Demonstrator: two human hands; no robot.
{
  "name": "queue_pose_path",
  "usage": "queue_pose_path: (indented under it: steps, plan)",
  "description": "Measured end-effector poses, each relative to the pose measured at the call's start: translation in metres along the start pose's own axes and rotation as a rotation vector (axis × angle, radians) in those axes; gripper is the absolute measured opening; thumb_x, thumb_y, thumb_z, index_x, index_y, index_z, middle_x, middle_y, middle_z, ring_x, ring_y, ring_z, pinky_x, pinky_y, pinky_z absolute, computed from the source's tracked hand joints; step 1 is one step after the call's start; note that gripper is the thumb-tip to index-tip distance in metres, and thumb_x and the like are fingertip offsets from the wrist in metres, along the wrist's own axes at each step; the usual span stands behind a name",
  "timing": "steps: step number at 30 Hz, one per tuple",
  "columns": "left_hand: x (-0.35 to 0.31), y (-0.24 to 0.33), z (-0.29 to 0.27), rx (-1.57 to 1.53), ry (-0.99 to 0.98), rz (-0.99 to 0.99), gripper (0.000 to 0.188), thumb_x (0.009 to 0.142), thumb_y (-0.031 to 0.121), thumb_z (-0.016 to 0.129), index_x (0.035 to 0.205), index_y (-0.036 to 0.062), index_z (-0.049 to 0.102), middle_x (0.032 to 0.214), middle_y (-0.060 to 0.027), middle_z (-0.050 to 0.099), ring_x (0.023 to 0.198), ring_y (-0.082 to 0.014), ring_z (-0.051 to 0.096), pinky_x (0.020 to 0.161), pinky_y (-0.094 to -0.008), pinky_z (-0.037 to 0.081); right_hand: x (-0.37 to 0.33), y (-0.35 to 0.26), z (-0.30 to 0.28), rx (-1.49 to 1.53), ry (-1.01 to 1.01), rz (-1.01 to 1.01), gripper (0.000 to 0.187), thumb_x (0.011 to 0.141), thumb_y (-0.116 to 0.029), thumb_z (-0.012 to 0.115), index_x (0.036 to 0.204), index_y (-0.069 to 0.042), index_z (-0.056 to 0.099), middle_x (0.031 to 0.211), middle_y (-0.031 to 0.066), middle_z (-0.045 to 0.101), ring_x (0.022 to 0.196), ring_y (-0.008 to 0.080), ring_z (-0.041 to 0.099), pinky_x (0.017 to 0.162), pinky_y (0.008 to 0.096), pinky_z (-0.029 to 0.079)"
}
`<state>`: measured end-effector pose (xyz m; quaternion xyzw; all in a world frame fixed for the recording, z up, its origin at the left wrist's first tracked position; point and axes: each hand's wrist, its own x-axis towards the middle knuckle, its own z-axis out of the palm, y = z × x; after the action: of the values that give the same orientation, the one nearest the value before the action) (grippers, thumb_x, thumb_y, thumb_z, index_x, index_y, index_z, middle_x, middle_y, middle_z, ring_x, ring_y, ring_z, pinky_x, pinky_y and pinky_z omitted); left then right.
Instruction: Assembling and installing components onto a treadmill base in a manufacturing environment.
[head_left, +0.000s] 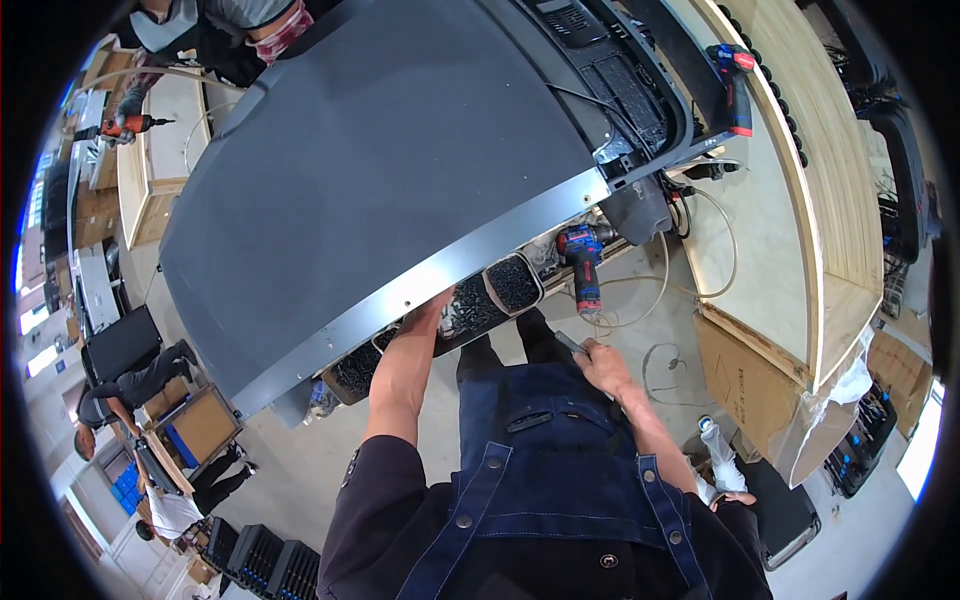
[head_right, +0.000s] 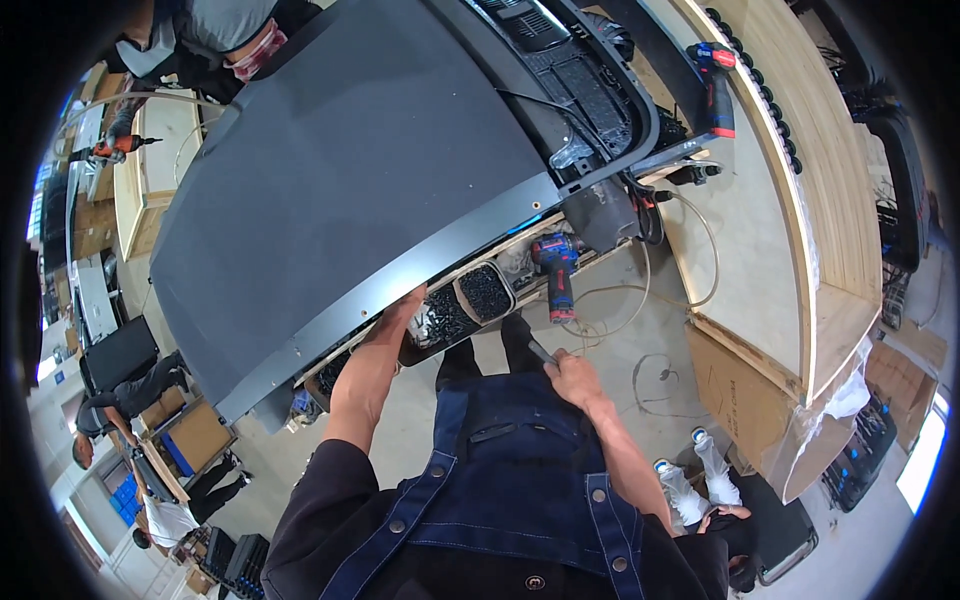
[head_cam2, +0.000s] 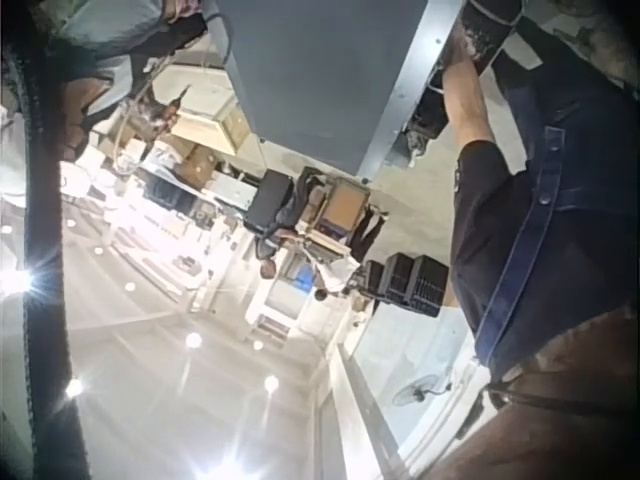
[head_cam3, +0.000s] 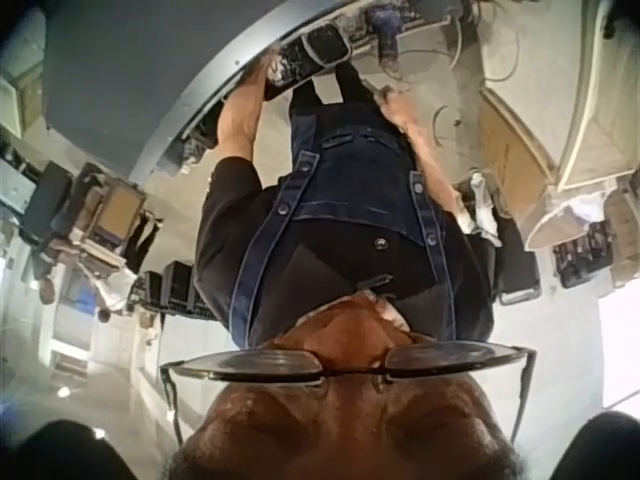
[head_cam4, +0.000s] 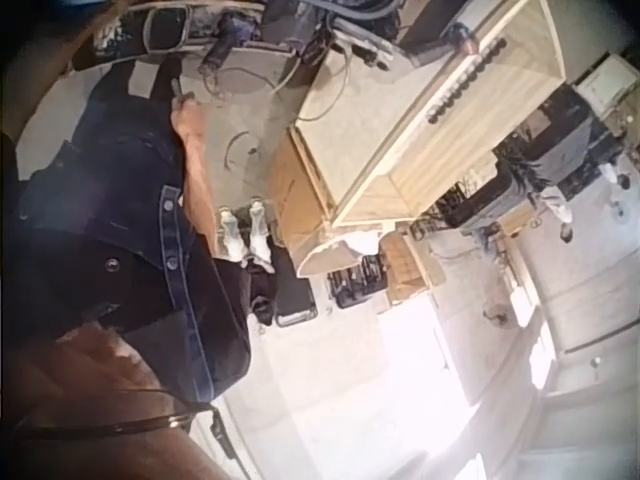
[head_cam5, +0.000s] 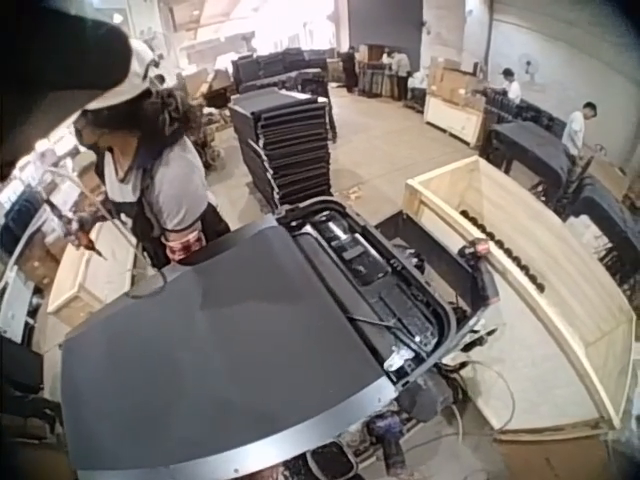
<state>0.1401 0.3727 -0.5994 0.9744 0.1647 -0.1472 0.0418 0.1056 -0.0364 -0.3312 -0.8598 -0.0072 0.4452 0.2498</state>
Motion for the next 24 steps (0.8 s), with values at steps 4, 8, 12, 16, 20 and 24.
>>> queue_pose_path:
  steps: [4,8,12,16,20,24]
  plan:
    - [-0.003,0.007,-0.027,-0.032,0.044,0.023,0.030,0.091,0.026,0.065,0.112,0.0056,0.071,0.105,-0.0199,0.071,0.099,-0.0411,0.068,0.088,-0.0522,0.053,-0.006,-0.004,-0.006,0.031,0.018,0.010,0.036,0.099,-0.032,0.061,0.114,0.000,0.065,0.103,0.0296,0.071,0.101,0.0470,0.068,0.090,0.0542,0.053]
    - [-0.009,0.017,-0.060,-0.049,0.098,0.023,0.030,0.092,0.027,0.064,0.112,0.0055,0.071,0.103,-0.0201,0.072,0.098,-0.0411,0.068,0.087,-0.0521,0.053,-0.007,-0.003,-0.010,0.032,0.015,0.032,0.036,0.099,-0.032,0.061,0.115,0.000,0.065,0.105,0.0290,0.071,0.102,0.0467,0.068,0.090,0.0538,0.053]
    - [-0.030,0.033,-0.088,-0.068,0.147,0.026,0.030,0.092,0.027,0.064,0.112,0.0054,0.071,0.101,-0.0202,0.072,0.098,-0.0411,0.068,0.087,-0.0521,0.053,-0.006,0.005,-0.009,0.054,0.037,0.035,0.037,0.099,-0.032,0.062,0.117,0.000,0.065,0.104,0.0285,0.072,0.102,0.0469,0.068,0.090,0.0537,0.053]
    - [-0.031,0.060,-0.098,-0.215,0.290,0.205,0.030,0.095,0.028,0.061,0.112,0.0058,0.071,0.103,-0.0199,0.072,0.096,-0.0411,0.068,0.086,-0.0517,0.054,-0.010,0.016,-0.007,0.035,0.054,0.057,0.037,0.099,-0.032,0.062,0.117,0.000,0.065,0.102,0.0288,0.072,0.100,0.0473,0.068,0.089,0.0541,0.053]
    - [0.017,0.019,-0.013,0.028,0.224,0.332,0.032,0.101,0.028,0.058,0.113,0.0012,0.069,0.114,-0.0184,0.072,0.098,-0.0401,0.069,0.089,-0.0510,0.054,-0.002,-0.007,-0.002,0.038,-0.008,-0.005,0.036,0.099,-0.033,0.061,0.117,-0.002,0.066,0.101,0.0278,0.072,0.099,0.0472,0.068,0.088,0.0545,0.053]
    - [0.053,0.093,0.073,-0.056,0.257,0.407,0.033,0.102,0.028,0.057,0.115,0.0012,0.069,0.115,-0.0180,0.072,0.099,-0.0393,0.069,0.089,-0.0502,0.054,-0.018,0.009,0.005,0.070,-0.007,0.108,0.035,0.100,-0.035,0.061,0.115,-0.005,0.067,0.101,0.0265,0.072,0.100,0.0467,0.068,0.088,0.0544,0.053]
